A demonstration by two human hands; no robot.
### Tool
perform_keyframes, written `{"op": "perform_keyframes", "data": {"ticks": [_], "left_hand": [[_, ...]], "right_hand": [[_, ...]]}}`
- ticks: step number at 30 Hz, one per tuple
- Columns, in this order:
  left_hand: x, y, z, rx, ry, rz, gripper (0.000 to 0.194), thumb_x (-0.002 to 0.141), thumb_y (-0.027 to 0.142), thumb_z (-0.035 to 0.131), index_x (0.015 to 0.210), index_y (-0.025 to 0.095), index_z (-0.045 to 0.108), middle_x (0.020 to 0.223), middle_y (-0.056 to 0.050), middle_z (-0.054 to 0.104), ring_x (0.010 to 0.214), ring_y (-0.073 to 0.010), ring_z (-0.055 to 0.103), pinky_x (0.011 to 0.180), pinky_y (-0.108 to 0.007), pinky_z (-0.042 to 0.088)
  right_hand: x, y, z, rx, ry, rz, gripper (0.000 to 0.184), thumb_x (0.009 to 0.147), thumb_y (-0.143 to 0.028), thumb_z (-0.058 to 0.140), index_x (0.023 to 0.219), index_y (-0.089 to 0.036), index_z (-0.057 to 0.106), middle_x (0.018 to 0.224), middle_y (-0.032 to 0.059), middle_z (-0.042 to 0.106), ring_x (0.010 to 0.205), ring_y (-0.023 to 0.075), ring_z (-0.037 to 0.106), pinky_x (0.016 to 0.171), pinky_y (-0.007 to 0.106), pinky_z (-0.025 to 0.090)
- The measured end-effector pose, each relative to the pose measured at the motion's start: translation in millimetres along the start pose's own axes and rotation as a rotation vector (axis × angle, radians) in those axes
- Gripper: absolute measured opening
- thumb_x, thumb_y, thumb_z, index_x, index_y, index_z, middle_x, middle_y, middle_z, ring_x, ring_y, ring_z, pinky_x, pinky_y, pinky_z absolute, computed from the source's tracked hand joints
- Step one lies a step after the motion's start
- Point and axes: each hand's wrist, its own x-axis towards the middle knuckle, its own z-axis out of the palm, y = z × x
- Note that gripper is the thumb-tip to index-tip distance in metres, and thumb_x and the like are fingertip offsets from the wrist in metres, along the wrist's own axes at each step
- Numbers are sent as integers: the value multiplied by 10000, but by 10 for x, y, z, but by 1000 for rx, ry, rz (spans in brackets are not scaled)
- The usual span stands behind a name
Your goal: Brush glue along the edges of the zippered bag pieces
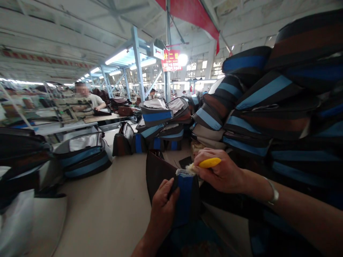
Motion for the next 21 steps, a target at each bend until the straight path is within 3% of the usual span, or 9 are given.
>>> {"op": "perform_keyframes", "data": {"ticks": [3,5,9,13,17,21], "left_hand": [[2,27,-13,53,43,66,465,848,458,614,1213,176,669,1266,-111,645,1282,-279,521,1108,-438,403],[-1,57,-16,109,65,169,396,875,420,603,1179,178,681,1143,-103,681,1143,-246,612,988,-371,505],[-22,92,38,338,104,511,333,951,232,505,1265,168,595,934,-63,643,814,-143,640,735,-250,541],[-58,110,143,705,233,783,341,926,103,459,1251,110,566,825,-63,611,713,-162,595,640,-273,523],[-109,140,200,914,284,878,296,904,82,441,1163,98,582,794,-72,613,673,-192,577,601,-316,509],[-137,149,205,969,288,880,300,894,59,426,1152,88,579,790,-79,620,661,-188,575,591,-308,488]], "right_hand": [[-43,28,-22,-49,-58,-10,41,897,-151,531,878,-187,539,779,26,614,724,174,566,707,325,425],[-46,41,-69,-98,-50,-6,64,885,-148,536,834,-185,532,739,20,603,691,171,559,708,331,427],[46,-26,-163,-97,82,51,102,915,-188,532,815,-181,546,739,13,600,666,150,558,705,313,426],[161,-81,-42,6,84,142,147,940,-239,509,828,-173,577,726,5,594,634,127,548,626,261,401],[199,-3,97,-203,-123,90,201,902,-250,503,718,-175,535,628,5,549,575,144,494,606,291,361],[229,0,66,-321,-104,71,202,908,-238,467,731,-173,539,666,24,577,598,155,512,642,305,367]]}}
